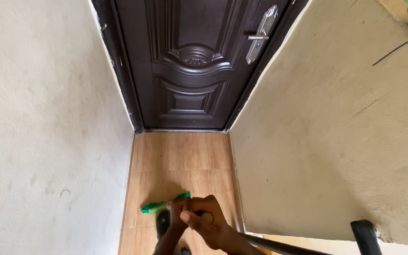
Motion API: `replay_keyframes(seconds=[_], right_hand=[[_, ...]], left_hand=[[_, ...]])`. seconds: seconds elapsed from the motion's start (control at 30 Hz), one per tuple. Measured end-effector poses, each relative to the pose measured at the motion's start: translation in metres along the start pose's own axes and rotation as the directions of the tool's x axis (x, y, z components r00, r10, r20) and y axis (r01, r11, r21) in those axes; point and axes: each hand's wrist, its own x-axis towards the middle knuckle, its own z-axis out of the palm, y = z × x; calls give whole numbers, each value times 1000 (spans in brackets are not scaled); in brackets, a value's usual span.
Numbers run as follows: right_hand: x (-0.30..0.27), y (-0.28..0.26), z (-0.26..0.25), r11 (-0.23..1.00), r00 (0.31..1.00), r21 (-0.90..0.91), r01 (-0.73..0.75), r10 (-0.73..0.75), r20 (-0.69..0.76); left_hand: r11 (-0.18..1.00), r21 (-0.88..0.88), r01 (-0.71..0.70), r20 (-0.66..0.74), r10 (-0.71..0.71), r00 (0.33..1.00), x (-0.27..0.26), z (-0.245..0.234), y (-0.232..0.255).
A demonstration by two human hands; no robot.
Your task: The person sweeps the tiled floor area between a wall and a doorway by hand using a green broom.
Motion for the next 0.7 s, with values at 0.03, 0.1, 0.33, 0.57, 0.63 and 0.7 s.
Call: replay_keyframes(seconds=[0.03, 0.1, 0.33, 0.57, 0.63, 0.7], right_hand=[[5, 1, 0, 1000, 1000, 19, 24, -24, -8], [11, 2, 0, 998, 999, 36, 42, -42, -22], [53, 17, 4, 871, 875, -81, 484, -484, 18], [127, 101, 40, 967, 974, -139, 214, -201, 104], [133, 120, 52, 979, 982, -127, 162, -148, 115], [143, 128, 51, 985, 985, -125, 118, -100, 142]], left_hand=[[1000, -13, 7, -1, -7, 1000, 2, -2, -2], [999, -35, 24, -18, -25, 1000, 8, -4, -5], [877, 411, -250, -168, 343, 924, 86, -33, -2], [705, -641, 302, -48, -430, 901, 142, -116, -13], [841, -439, 316, -74, -385, 920, 145, -129, -8], [923, -251, 291, -81, -319, 944, 154, -132, -3]])
